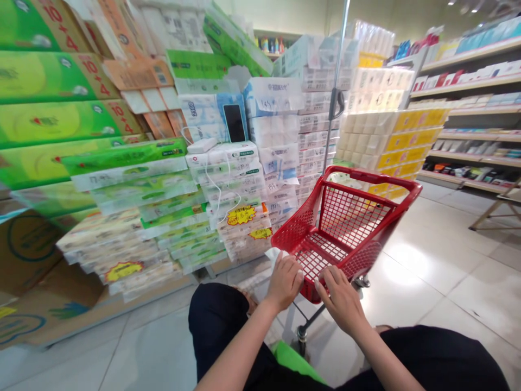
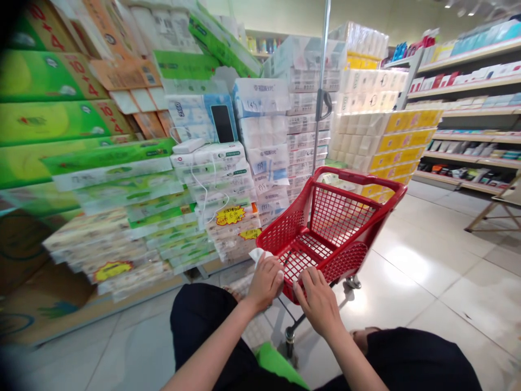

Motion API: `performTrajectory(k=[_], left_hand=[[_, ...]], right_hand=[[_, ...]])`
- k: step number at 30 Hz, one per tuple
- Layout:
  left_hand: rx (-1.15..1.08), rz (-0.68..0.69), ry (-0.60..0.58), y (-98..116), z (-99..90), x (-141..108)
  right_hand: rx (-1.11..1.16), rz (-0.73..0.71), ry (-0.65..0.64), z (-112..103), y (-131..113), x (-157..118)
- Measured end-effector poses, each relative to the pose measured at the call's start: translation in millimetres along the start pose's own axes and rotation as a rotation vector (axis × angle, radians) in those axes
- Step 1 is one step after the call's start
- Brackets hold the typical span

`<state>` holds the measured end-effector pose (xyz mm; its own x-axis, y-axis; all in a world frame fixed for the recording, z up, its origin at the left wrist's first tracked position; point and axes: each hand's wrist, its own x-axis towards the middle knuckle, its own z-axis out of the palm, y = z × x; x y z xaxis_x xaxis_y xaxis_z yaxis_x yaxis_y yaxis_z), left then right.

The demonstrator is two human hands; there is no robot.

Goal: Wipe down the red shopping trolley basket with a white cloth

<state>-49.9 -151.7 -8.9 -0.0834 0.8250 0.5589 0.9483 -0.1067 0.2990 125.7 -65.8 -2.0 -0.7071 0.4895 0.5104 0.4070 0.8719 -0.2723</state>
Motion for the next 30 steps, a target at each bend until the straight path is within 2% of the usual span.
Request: performTrajectory(k=[3, 6, 8, 10, 11, 14, 16, 19, 23, 25, 27, 30], left_hand=[[0.003, -0.001, -0.001, 32.7, 16.5, -7.4], [0.044, 0.033, -0.015, 36.3, 24.6, -8.8], [0.080, 0.150, -0.078, 18.9, 23.1, -6.0], [0.117, 0.263, -0.148, -8.7, 16.3, -1.3], [0.134, 0.278, -0.162, -23.7, 11.5, 1.3], [0.173, 0.206, -0.147, -59.4, -4.0, 7.9], [0.180, 0.144, -0.120, -67.2, -10.4, 9.4], [0.159, 0.092, -0.067, -50.2, -6.8, 6.1], [0.120, 0.100, -0.027, -1.8, 14.1, -1.6], [0.112, 0.092, -0.018, 14.3, 20.9, -2.7], [0.113, 0.127, -0.043, 16.8, 20.5, -0.6], [0.142, 0.220, -0.108, -1.5, 9.5, 6.2]], right_hand=[[0.013, -0.009, -0.014, -1.9, 2.5, -0.1], [0.043, -0.006, -0.037, -6.1, 6.3, 0.2], [0.077, -0.021, -0.045, -9.3, 7.8, 1.2], [0.115, -0.043, -0.042, -11.4, 8.6, 2.6], [0.130, -0.050, -0.034, -11.5, 9.0, 3.4], [0.159, -0.045, -0.008, -7.7, 11.1, 5.1], [0.162, -0.039, -0.002, -2.9, 13.0, 5.8], [0.133, -0.015, -0.002, 3.3, 15.1, 6.9], [0.083, -0.013, 0.003, 2.9, 16.4, 7.8], [0.076, -0.030, 0.010, -1.1, 19.0, 7.0], [0.082, -0.052, -0.004, -6.4, 24.0, 5.6], [0.091, -0.062, -0.034, -14.0, 33.4, 3.7]])
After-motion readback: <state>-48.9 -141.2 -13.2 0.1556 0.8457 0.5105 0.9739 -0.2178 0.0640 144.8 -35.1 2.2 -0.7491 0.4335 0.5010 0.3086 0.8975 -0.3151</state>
